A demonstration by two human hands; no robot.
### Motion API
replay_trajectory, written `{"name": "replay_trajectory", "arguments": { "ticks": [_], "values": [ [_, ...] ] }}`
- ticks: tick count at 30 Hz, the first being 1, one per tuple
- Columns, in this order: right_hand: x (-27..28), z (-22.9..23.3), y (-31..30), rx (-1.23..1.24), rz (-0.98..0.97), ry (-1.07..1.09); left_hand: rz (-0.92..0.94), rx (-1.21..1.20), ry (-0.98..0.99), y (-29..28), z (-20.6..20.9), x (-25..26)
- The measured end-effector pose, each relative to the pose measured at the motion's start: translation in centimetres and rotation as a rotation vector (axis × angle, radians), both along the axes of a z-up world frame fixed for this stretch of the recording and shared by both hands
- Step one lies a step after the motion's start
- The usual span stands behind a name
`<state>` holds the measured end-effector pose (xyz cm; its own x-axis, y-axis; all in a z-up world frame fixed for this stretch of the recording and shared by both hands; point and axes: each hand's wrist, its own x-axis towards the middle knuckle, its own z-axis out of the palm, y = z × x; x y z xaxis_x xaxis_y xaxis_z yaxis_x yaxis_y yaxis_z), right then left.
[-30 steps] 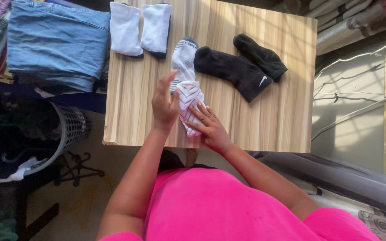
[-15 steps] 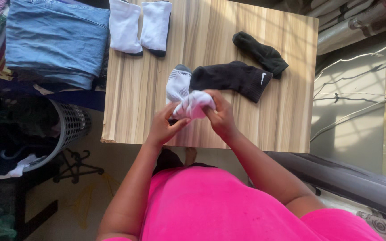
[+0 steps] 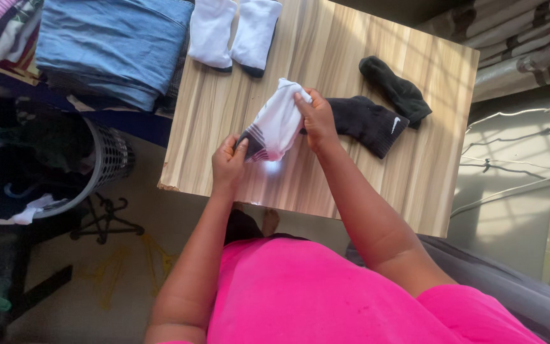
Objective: The person folds several pairs of socks on a wooden table. They pick up each sock, turn it inside out to check for holes, and then fold it neatly before placing it in a pile.
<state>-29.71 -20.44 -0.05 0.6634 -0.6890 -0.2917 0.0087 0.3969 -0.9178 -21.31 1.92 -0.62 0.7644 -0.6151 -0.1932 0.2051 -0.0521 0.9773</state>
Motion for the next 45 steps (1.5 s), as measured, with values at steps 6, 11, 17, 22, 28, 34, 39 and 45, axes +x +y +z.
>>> {"name": "replay_trajectory", "arguments": {
  "ticks": [6, 11, 17, 22, 28, 34, 39, 45],
  "values": [
    [-1.2, 3.5, 0.3, 0.194, 0.142, -0.068, -0.011, -0.245, 0.332, 0.7, -2.7, 0.8],
    [-1.5, 4.3, 2.6, -0.021, 0.208, -0.084, -0.122, -0.215, 0.169, 0.7, -1.6, 0.5],
    [-1.9, 5.7, 4.0, -0.748, 0.095, 0.329, -0.124, 0.377, -0.340, 1.2, 4.3, -1.1],
    [-0.7, 6.9, 5.9, -1.271, 0.120, 0.368, -0.151, 0.578, -1.081, 0.5, 7.3, -3.6],
    [2.1, 3.0, 6.1, -1.445, 0.390, 0.589, -0.382, 0.728, -0.912, -1.9, 1.1, -4.1],
    [2.0, 1.2, 3.6, -0.988, 0.371, 0.214, -0.307, 0.608, -1.044, -1.0, 0.2, -4.1],
    [-1.6, 3.0, 1.5, -1.009, 0.117, 0.216, -0.277, 0.503, -1.209, -0.7, 3.4, -4.0],
    [-5.4, 1.1, 1.1, -1.253, 0.206, 0.550, -0.412, 0.493, -1.220, -4.2, 2.5, -2.0]
  ]
}}
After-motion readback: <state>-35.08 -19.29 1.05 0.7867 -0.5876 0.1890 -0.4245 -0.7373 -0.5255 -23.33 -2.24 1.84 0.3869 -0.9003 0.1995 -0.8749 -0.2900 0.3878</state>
